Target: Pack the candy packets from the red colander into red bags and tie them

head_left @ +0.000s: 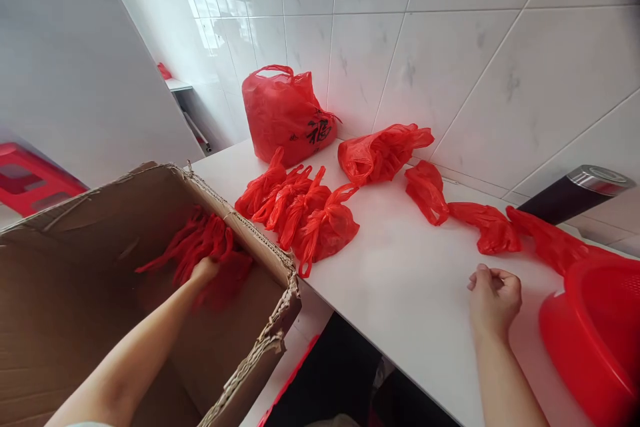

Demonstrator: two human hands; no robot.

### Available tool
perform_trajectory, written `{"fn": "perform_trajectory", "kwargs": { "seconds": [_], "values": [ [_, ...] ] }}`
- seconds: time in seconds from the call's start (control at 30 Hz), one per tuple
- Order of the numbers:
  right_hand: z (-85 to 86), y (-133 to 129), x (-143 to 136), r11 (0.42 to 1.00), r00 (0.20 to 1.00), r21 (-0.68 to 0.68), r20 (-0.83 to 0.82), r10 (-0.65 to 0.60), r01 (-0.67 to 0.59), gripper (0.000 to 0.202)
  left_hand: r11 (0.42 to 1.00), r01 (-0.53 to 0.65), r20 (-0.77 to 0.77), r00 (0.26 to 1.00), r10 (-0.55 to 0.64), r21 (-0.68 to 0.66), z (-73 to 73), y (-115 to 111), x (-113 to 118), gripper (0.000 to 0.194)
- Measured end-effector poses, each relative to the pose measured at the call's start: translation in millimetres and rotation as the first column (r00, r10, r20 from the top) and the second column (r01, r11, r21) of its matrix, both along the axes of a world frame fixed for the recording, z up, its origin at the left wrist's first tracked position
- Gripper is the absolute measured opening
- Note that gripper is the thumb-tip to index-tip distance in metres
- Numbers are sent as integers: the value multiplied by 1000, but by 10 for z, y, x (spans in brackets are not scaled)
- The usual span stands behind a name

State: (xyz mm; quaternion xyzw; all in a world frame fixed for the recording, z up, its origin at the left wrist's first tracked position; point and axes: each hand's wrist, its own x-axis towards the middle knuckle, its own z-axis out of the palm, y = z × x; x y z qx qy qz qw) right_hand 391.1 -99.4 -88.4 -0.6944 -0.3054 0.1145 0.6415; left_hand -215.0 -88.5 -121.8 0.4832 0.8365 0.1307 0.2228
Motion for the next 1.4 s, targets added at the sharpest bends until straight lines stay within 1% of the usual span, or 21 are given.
{"fn": "perform_trajectory", "kwargs": {
  "seconds": [0.1, 0.2, 0.27, 0.3, 0.37, 0.43, 0.5, 0.57, 0.6, 0.63, 0.67, 0.73, 0.8, 0.87, 0.97, 1.03, 1.1, 1.17, 1.23, 1.33, 1.4],
  "values": [
    [5, 1, -3, 1000, 1000, -16, -1, 12, -12, 22, 993, -85, -42, 996, 82, -77, 0, -2, -21, 33],
    [20, -7, -9, 999, 1000, -42, 21, 5, -4, 22, 991, -113, -71, 992, 108, -69, 26, -10, 68, 32],
    [32, -16, -14, 998, 999, -64, 38, 3, 0, 22, 992, -123, -80, 989, 121, -23, 112, 18, 146, 31],
    [37, -20, -16, 997, 999, -73, 44, 7, -4, 23, 991, -130, -83, 988, 131, 17, 198, 53, 179, 30],
    [40, -25, -17, 996, 999, -91, 50, 17, -12, 24, 980, -144, -89, 984, 157, 140, 480, 171, 223, 29],
    [33, -24, -13, 994, 998, -105, 57, 23, -17, 25, 941, -147, -97, 978, 185, 306, 895, 332, 270, 28],
    [19, -17, -6, 994, 998, -110, 63, 26, -19, 26, 877, -95, -112, 980, 166, 472, 1358, 492, 393, 34],
    [9, -10, -1, 994, 997, -109, 68, 26, -18, 27, 815, 28, -141, 988, 66, 579, 1737, 612, 662, 38],
    [7, -8, 0, 994, 997, -107, 68, 28, -20, 27, 795, 125, -160, 986, -35, 594, 1857, 649, 855, 37],
    [8, -8, -2, 994, 997, -107, 68, 32, -24, 27, 775, 234, -186, 971, -152, 587, 1921, 672, 1079, 35],
    [13, -9, -6, 993, 997, -111, 72, 36, -28, 27, 753, 341, -213, 940, -266, 564, 1930, 683, 1318, 33],
    [28, -17, -15, 991, 995, -128, 89, 44, -33, 27, 709, 510, -255, 859, -443, 487, 1827, 681, 1784, 29],
    [45, -29, -25, 987, 993, -154, 109, 53, -35, 27, 685, 645, -329, 764, -556, 340, 1671, 676, 2138, 32],
    [54, -40, -31, 982, 989, -183, 130, 63, -39, 27, 669, 691, -353, 720, -598, 274, 1584, 688, 2316, 27],
    [49, -42, -29, 977, 985, -206, 149, 83, -51, 28, 662, 686, -316, 727, -610, 301, 1663, 721, 2266, 22],
    [40, -34, -24, 975, 984, -213, 151, 99, -65, 28, 675, 667, -264, 745, -613, 315, 1775, 726, 2118, 29],
    [35, -25, -20, 972, 982, -224, 153, 112, -76, 28, 706, 639, -215, 769, -602, 306, 1829, 713, 1976, 37],
    [36, -18, -19, 969, 980, -234, 162, 118, -78, 29, 738, 613, -186, 789, -585, 282, 1780, 689, 1894, 42],
    [45, -19, -22, 969, 979, -237, 168, 118, -76, 29, 757, 604, -171, 797, -579, 251, 1658, 664, 1891, 45],
    [66, -34, -33, 969, 978, -234, 166, 124, -83, 28, 780, 593, -186, 805, -564, 201, 1497, 627, 2007, 56],
    [73, -44, -39, 969, 977, -230, 168, 129, -88, 28, 790, 584, -209, 809, -549, 187, 1476, 594, 2123, 61]
  ]
}}
